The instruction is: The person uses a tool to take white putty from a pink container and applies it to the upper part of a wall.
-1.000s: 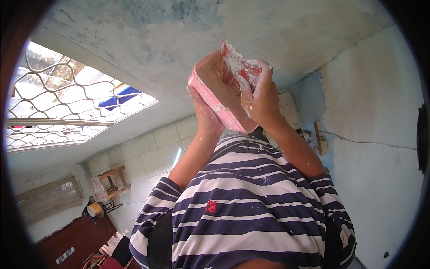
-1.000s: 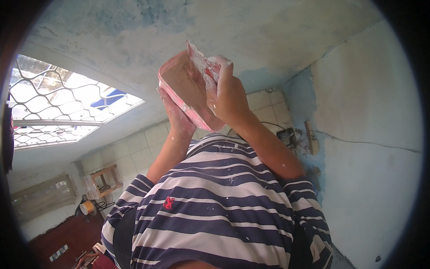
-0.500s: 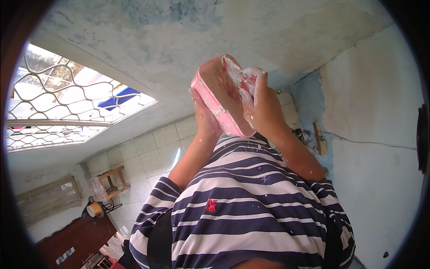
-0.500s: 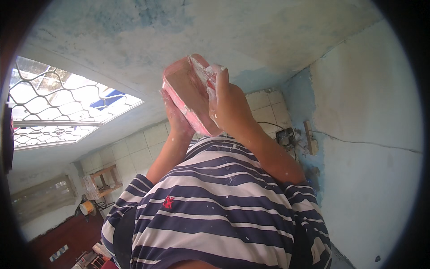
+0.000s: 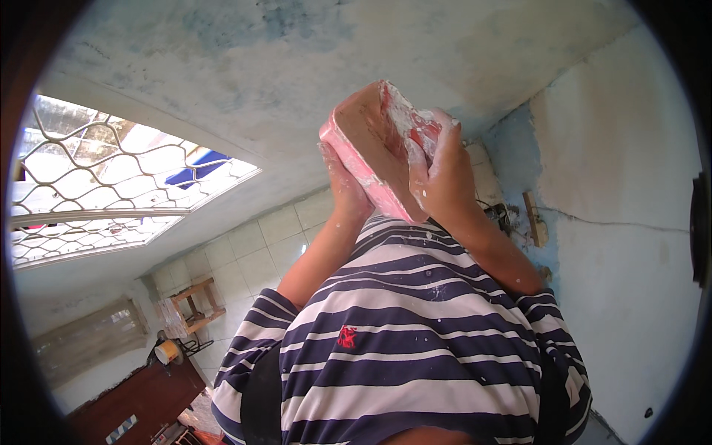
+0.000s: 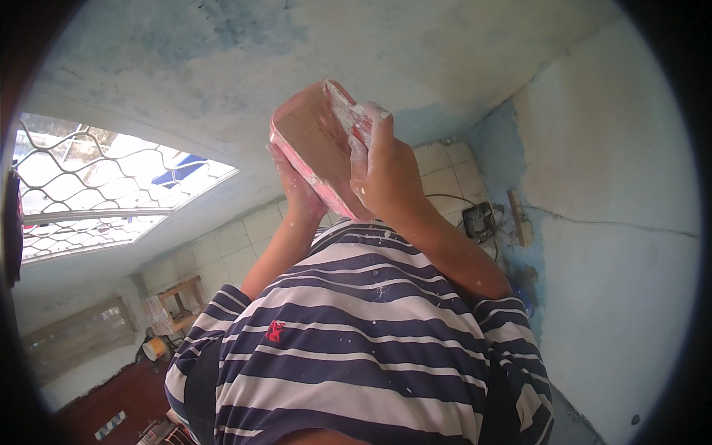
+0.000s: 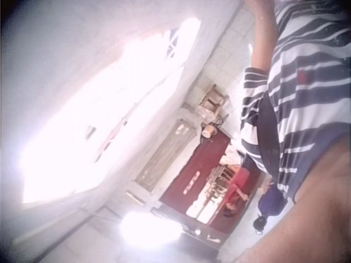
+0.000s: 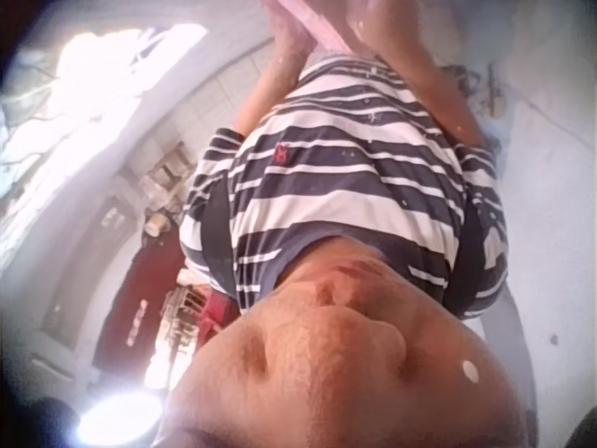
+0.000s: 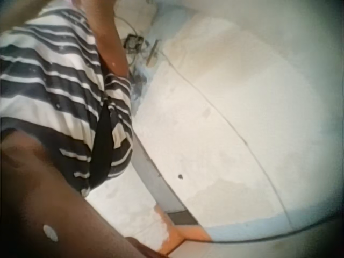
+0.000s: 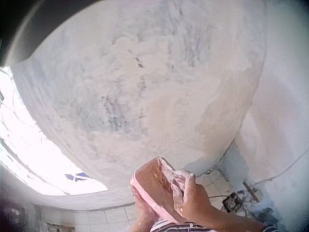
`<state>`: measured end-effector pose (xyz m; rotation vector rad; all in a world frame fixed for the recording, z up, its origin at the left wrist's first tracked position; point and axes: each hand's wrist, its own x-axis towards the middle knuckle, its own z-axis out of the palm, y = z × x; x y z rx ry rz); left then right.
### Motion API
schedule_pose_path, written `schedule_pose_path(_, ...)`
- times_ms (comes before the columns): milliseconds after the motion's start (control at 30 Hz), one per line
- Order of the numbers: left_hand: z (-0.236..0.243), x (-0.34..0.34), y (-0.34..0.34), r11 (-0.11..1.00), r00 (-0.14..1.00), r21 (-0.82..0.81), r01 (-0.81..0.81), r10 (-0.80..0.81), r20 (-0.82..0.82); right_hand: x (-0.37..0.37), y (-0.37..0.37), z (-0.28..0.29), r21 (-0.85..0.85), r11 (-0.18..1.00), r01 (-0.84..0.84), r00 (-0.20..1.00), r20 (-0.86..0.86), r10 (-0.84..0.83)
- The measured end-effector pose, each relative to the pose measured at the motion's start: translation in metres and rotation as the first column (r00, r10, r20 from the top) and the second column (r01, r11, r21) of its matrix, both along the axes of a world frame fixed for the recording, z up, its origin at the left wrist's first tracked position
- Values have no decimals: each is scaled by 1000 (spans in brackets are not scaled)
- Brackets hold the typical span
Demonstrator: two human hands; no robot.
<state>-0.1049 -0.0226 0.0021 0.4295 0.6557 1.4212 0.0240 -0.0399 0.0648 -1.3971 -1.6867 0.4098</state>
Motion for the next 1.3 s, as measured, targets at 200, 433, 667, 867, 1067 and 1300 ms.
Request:
schedule_pose_path(200,-6,-3,2,998,1000,64,-14,14,1,1,0,-4,82,996,-29,998,-55,33)
schedule_pose_path(433,-9,-3,5,996,1000,92,-13,14,-5,1,2,0,207,978,30,998,-56,-19)
schedule_pose_path(667,-5,-2,5,992,999,118,-53,54,-5,1,0,3,84,995,-59,997,-38,62)
schedule_pose_path(867,5,-17,11,976,996,196,-94,93,13,1,-22,-1,-244,956,-165,986,-23,165)
schedule_pose_path(1067,9,-18,7,987,1000,156,-27,26,6,1,-16,19,15,998,-56,997,62,55)
schedule_pose_path(1300,-3,-19,0,993,984,112,-32,12,180,-6,-7,20,101,994,-48,999,7,47)
